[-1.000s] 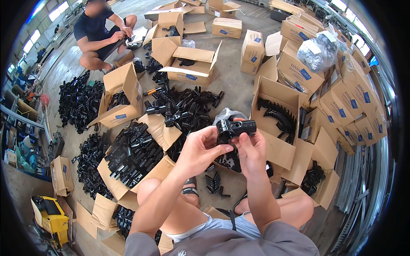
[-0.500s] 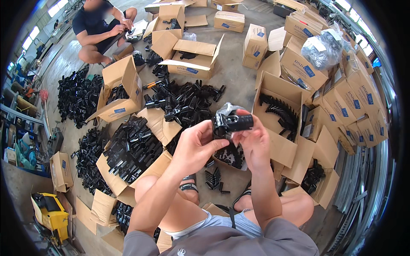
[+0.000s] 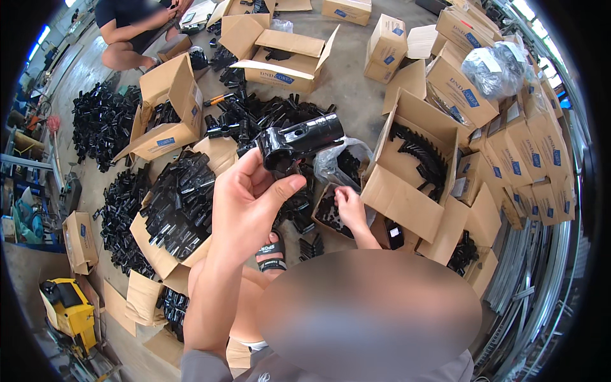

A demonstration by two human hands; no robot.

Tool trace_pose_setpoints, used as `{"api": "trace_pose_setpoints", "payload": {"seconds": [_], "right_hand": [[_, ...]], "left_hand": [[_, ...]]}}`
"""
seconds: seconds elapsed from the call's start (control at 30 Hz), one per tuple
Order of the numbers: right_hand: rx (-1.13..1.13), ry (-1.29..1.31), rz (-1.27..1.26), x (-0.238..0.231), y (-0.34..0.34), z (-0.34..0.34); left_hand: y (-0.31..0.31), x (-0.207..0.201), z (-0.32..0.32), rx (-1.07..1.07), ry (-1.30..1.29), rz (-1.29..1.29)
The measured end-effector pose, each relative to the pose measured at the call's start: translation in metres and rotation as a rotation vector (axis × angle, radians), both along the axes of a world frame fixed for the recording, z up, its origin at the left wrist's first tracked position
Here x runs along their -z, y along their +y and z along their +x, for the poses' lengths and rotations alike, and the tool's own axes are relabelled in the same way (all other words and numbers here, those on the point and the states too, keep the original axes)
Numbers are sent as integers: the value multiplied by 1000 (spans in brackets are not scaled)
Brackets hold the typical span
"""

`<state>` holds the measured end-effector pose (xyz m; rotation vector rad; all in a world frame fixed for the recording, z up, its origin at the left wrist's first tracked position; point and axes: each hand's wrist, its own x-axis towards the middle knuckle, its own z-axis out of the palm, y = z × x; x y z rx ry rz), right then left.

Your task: The person takes black plastic components from a box and inserts a small metal piece into each one by hand while sitting on the floor.

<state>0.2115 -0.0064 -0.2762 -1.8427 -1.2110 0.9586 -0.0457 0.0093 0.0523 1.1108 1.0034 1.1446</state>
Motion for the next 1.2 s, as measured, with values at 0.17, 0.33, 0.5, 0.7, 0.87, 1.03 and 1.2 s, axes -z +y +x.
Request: {"api": "trace_pose_setpoints", "payload": {"seconds": [0.17, 0.33, 0.5, 0.7, 0.87, 1.03, 1.2], "right_hand": [[209, -411, 296, 3, 102, 2], [102, -534, -222, 52, 155, 25], [31, -505, -203, 106, 155, 37], [1, -557, -137, 148, 157, 69], [125, -451, -241, 103, 157, 32], [222, -441, -48, 6, 132, 14], [295, -52, 446, -104, 92, -4]], "left_hand": [[9, 3, -1, -19, -59, -41], [20, -7, -3, -6, -32, -86], [28, -14, -10, -1, 21, -165], [36, -15, -8, 49, 16, -164], [32, -10, -13, 6, 21, -87], [35, -11, -19, 17, 54, -53], [30, -8, -14, -8, 6, 8]]}}
